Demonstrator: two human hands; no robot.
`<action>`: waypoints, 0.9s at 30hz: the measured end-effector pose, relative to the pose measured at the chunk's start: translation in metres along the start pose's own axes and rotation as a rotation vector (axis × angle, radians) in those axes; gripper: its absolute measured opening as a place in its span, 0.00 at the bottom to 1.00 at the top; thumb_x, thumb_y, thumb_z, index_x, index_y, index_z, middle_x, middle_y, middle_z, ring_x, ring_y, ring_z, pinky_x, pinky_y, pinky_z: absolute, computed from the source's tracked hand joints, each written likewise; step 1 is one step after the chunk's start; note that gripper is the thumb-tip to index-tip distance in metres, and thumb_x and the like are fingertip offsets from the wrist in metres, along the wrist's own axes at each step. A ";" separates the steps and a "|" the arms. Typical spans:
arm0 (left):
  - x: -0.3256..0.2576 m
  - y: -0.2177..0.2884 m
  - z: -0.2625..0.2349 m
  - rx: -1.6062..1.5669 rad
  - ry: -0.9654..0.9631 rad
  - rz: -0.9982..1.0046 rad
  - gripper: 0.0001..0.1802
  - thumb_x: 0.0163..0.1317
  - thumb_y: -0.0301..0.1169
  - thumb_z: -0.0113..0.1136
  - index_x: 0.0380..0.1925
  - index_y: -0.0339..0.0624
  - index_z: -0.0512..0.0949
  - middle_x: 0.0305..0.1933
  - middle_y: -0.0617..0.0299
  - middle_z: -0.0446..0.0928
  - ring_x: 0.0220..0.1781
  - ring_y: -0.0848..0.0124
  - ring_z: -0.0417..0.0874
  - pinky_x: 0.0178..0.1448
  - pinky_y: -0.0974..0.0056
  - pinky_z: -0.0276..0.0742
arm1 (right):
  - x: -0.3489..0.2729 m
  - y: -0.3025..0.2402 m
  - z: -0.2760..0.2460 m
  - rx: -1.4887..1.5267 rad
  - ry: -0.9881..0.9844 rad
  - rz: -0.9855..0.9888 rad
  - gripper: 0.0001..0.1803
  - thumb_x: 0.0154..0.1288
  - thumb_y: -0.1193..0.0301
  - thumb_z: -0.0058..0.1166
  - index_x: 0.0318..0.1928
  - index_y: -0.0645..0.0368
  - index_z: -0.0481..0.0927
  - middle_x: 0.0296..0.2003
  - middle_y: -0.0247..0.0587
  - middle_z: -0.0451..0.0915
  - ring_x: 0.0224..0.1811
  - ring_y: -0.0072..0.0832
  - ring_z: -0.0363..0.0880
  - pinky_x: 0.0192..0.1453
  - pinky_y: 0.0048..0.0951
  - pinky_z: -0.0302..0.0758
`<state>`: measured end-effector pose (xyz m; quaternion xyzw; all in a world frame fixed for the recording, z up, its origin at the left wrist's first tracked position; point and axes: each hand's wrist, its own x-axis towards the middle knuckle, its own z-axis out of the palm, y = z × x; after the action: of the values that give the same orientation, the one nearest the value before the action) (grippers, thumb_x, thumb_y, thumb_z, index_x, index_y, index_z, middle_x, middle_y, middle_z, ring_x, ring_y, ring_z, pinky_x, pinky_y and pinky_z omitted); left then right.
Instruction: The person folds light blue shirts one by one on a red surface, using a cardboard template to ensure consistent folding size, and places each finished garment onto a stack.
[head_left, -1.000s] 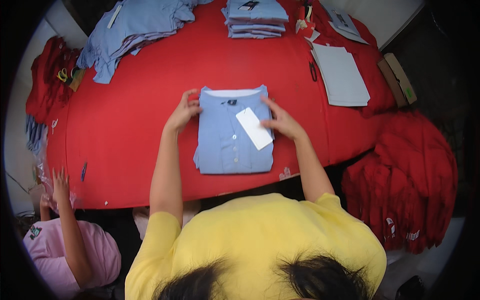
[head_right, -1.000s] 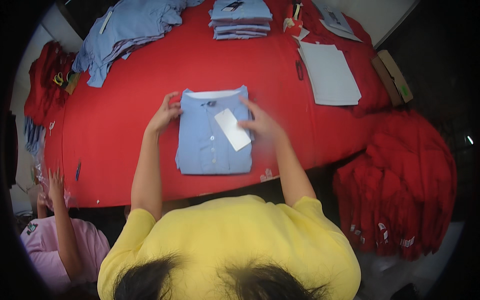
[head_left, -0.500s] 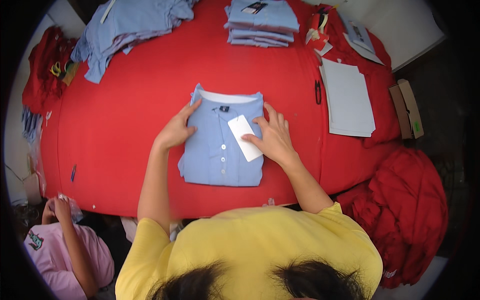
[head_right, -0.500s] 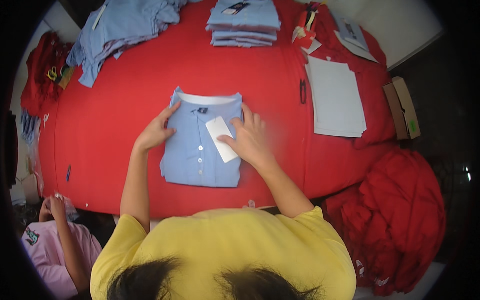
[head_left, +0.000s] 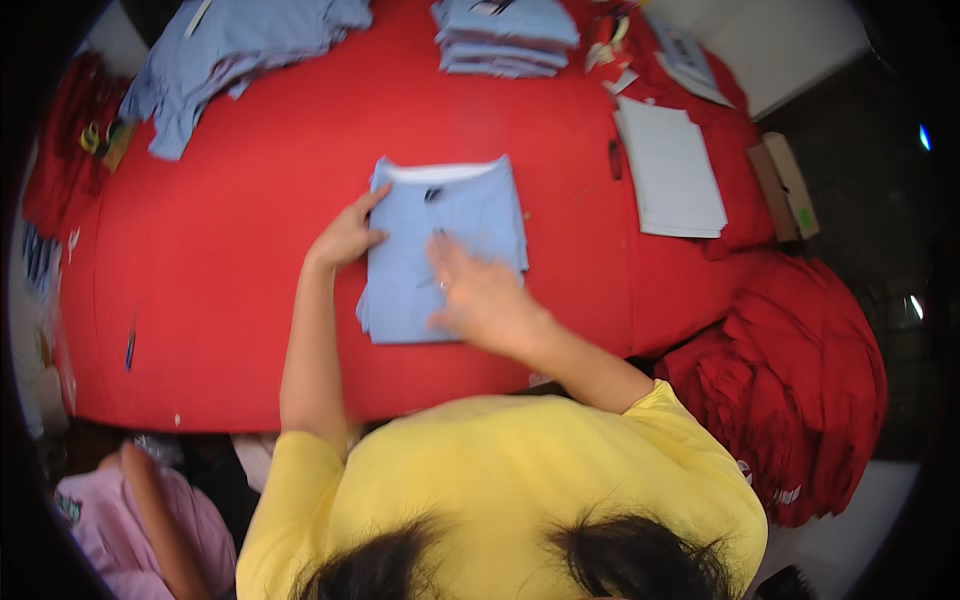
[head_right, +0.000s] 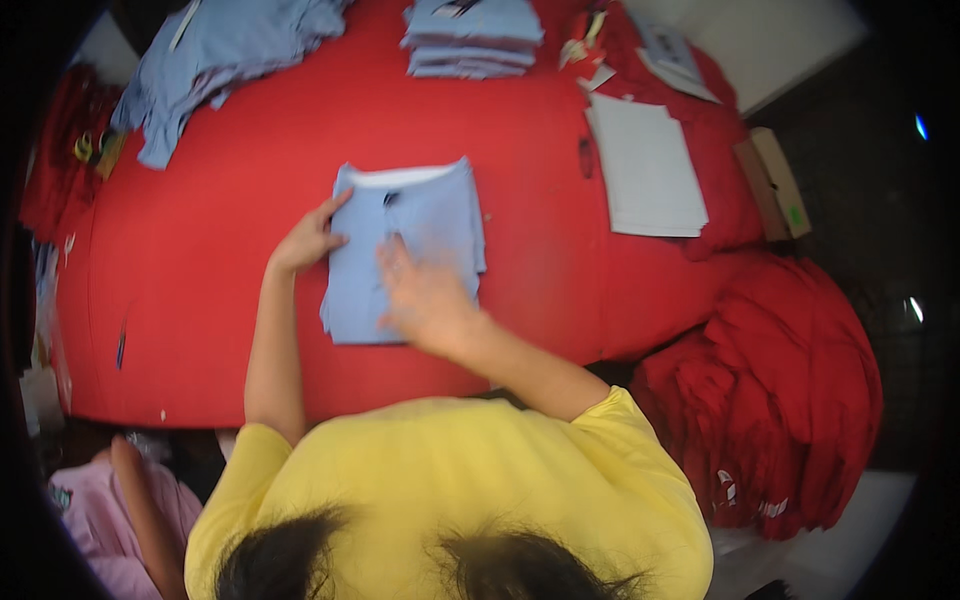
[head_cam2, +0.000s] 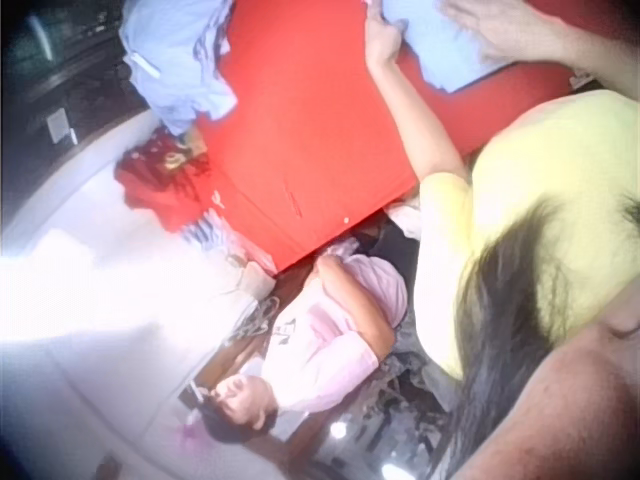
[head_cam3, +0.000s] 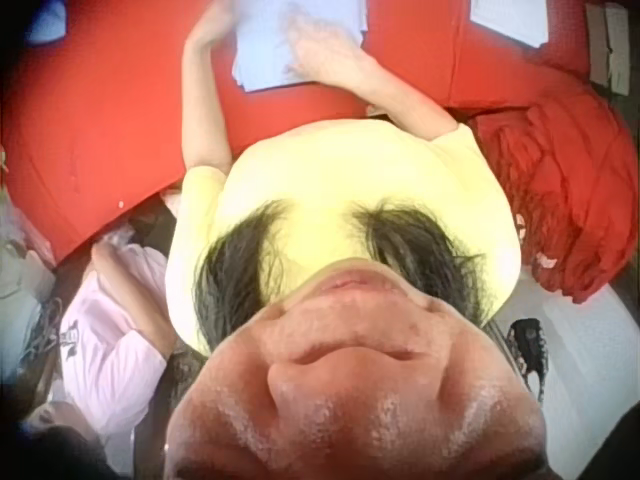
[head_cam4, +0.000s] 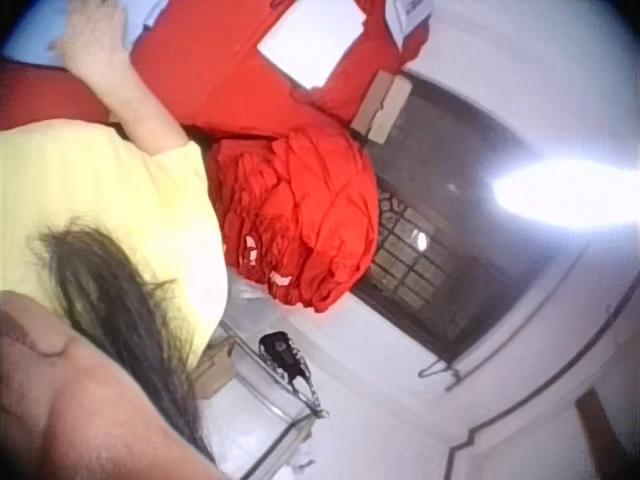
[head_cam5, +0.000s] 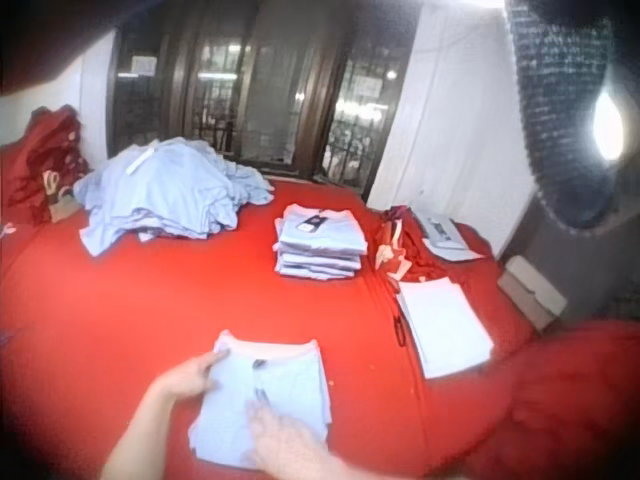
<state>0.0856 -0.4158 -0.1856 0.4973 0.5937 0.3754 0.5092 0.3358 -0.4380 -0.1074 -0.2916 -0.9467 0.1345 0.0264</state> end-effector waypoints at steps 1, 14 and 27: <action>0.001 -0.017 -0.006 0.034 0.028 0.045 0.43 0.51 0.13 0.55 0.70 0.42 0.59 0.62 0.50 0.68 0.58 0.67 0.72 0.62 0.66 0.69 | 0.000 -0.016 -0.012 0.122 -0.184 -0.028 0.42 0.58 0.60 0.62 0.67 0.67 0.59 0.65 0.59 0.62 0.61 0.48 0.70 0.64 0.43 0.67; 0.007 -0.024 -0.008 0.073 0.047 0.148 0.43 0.52 0.14 0.55 0.71 0.43 0.56 0.55 0.51 0.72 0.45 0.71 0.76 0.46 0.70 0.75 | 0.023 0.334 -0.227 1.017 1.151 0.749 0.27 0.64 0.56 0.51 0.58 0.59 0.71 0.52 0.55 0.72 0.51 0.42 0.78 0.42 0.44 0.80; -0.013 0.037 -0.002 0.120 0.060 0.009 0.44 0.51 0.13 0.57 0.70 0.49 0.60 0.73 0.49 0.56 0.71 0.59 0.64 0.69 0.61 0.66 | -0.009 0.100 0.066 0.770 0.313 0.374 0.31 0.64 0.74 0.54 0.68 0.50 0.65 0.58 0.55 0.66 0.64 0.46 0.64 0.69 0.37 0.61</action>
<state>0.0916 -0.4197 -0.1476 0.5179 0.6281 0.3562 0.4587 0.3890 -0.3795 -0.1979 -0.4433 -0.7434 0.4334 0.2510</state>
